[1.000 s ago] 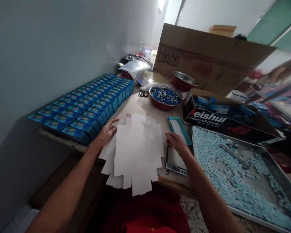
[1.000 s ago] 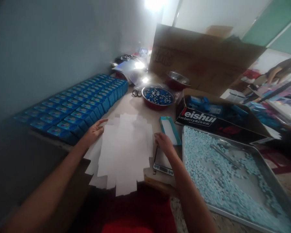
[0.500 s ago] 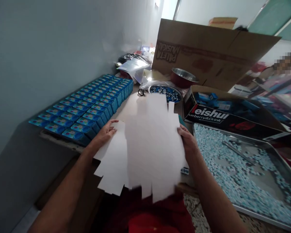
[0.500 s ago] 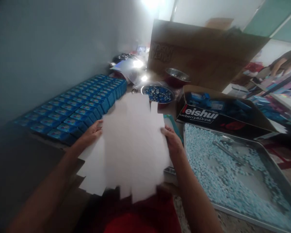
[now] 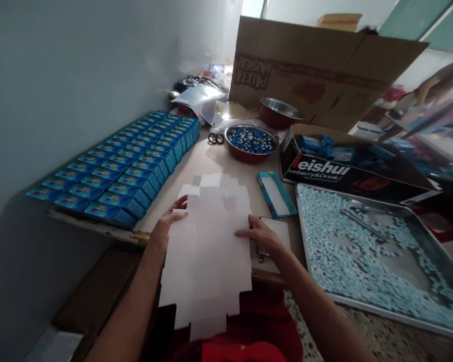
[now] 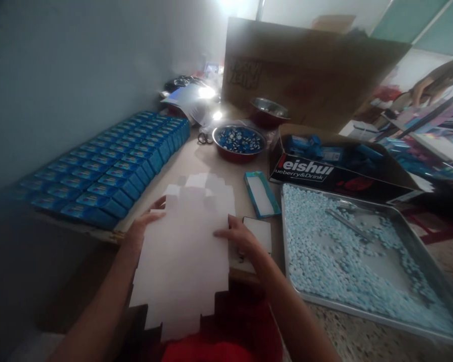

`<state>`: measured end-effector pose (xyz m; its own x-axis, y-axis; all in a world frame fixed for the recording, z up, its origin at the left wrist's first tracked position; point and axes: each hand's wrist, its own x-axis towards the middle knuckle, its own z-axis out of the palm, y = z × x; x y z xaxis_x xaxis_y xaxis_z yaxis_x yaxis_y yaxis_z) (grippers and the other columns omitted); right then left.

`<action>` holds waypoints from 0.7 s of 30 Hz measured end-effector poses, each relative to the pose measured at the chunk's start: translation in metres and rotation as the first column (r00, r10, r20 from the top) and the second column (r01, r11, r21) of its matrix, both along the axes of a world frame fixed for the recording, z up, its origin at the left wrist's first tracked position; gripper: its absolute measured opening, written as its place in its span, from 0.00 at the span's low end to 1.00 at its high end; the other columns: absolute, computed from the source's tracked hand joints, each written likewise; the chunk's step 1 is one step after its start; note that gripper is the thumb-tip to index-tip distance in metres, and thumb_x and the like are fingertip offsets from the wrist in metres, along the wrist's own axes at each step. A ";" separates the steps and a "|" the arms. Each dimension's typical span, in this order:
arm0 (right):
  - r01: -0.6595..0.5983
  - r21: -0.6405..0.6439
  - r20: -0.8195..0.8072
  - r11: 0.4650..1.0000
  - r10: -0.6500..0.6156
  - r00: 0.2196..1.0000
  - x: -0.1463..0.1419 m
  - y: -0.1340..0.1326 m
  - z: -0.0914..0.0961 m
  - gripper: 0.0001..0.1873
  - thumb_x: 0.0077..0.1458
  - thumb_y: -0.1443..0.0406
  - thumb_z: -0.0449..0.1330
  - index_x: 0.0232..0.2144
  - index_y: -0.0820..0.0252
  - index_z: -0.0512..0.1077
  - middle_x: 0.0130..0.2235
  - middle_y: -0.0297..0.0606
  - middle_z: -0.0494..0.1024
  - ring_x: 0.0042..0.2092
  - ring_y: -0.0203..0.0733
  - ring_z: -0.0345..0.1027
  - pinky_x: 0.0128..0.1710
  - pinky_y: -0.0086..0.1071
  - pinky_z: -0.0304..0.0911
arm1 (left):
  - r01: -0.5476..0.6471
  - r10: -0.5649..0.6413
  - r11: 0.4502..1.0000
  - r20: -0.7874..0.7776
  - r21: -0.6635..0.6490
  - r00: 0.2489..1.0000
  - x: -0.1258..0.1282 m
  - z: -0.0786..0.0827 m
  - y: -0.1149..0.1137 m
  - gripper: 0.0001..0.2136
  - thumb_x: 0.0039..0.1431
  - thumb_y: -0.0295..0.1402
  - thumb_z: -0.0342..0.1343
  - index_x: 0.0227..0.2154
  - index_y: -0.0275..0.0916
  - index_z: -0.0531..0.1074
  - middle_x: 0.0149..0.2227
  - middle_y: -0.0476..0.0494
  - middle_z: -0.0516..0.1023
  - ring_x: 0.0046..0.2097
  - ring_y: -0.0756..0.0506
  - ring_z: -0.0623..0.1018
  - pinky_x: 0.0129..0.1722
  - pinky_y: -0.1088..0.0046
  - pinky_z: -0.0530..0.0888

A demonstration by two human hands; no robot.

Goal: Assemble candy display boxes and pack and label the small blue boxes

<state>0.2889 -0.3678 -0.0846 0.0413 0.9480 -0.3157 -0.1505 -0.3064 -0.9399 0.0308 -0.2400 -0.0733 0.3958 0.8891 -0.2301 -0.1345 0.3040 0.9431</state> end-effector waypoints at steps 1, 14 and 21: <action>-0.035 0.009 0.032 0.999 0.034 0.999 0.002 0.001 0.002 0.29 0.40 0.61 0.71 0.47 0.56 0.71 0.41 0.36 0.81 0.39 0.45 0.75 0.38 0.34 0.71 | 0.017 -0.016 0.999 0.017 -0.049 1.000 0.001 -0.002 -0.006 0.33 0.46 0.35 0.61 0.59 0.39 0.70 0.46 0.41 0.82 0.42 0.36 0.82 0.37 0.62 0.78; -0.160 0.065 0.918 0.985 0.004 0.397 -0.038 0.031 0.014 0.14 0.69 0.59 0.47 0.44 0.54 0.71 0.34 0.38 0.79 0.37 0.45 0.72 0.37 0.32 0.58 | -0.104 0.174 0.970 -0.328 0.219 0.929 0.043 -0.016 -0.017 0.21 0.60 0.50 0.51 0.30 0.37 0.80 0.41 0.36 0.81 0.52 0.35 0.75 0.52 0.60 0.71; -0.119 -0.151 0.970 0.981 0.170 0.172 -0.056 0.045 0.019 0.13 0.67 0.66 0.44 0.47 0.60 0.66 0.40 0.49 0.81 0.39 0.50 0.75 0.37 0.36 0.59 | -0.195 0.224 0.963 -0.147 0.187 0.964 0.064 -0.014 -0.027 0.19 0.56 0.44 0.60 0.46 0.39 0.70 0.39 0.44 0.79 0.39 0.44 0.77 0.42 0.68 0.73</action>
